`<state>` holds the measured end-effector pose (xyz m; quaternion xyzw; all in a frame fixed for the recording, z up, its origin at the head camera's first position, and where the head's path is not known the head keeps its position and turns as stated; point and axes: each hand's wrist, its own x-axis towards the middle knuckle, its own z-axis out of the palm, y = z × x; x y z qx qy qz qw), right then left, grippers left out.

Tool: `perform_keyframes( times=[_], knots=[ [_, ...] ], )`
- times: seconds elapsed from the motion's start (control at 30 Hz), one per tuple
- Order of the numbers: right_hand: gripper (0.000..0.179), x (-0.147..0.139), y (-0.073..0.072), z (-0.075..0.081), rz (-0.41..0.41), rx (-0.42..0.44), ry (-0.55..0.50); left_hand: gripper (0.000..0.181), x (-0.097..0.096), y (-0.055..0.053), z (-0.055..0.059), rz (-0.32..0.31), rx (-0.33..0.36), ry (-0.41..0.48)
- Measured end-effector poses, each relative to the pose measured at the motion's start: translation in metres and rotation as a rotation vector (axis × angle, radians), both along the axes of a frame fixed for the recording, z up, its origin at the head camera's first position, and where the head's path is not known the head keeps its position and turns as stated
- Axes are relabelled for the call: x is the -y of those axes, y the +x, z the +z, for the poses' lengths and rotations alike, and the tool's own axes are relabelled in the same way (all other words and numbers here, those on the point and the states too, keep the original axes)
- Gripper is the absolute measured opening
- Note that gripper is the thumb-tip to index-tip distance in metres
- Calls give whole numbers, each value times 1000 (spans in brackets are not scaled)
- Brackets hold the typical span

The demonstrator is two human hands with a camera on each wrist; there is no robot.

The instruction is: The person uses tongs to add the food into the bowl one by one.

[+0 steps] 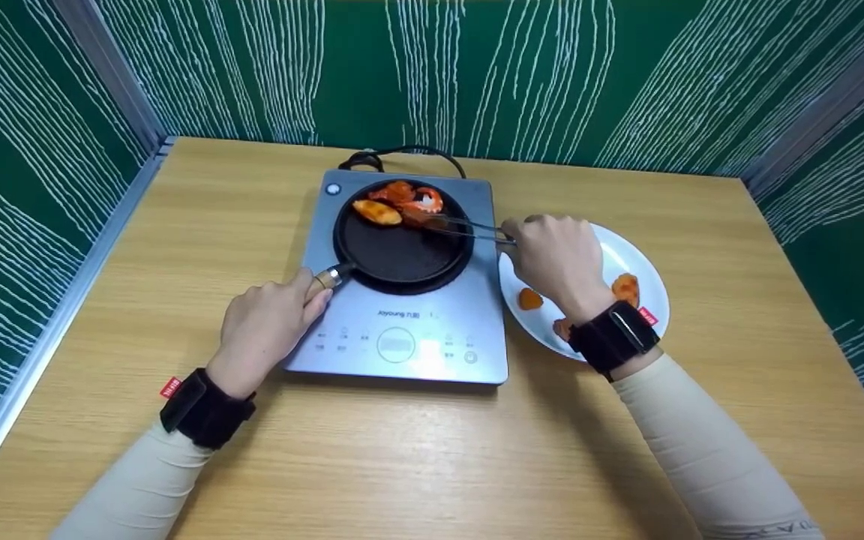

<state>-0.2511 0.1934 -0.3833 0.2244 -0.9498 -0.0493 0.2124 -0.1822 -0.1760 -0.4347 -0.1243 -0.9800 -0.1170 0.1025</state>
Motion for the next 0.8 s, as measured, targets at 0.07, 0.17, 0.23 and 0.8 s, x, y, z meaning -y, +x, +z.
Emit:
perform_keyframes(
  times=[0.07, 0.17, 0.23, 0.8],
  knots=[
    [15, -1, 1, -1, -4, -1, 2, 38, 0, 0, 0, -3, -14, 2],
    [19, -3, 4, -1, -16, 24, -9, 37, 0, 0, -1, -10, -38, -1],
    [21, -6, 7, 0, -22, 60, -32, 37, -1, 0, 0, -8, -37, 1],
    [39, -101, 60, 22, -120, 343, -243, 37, 1, -1, -2, -1, 19, -3]
  ],
)
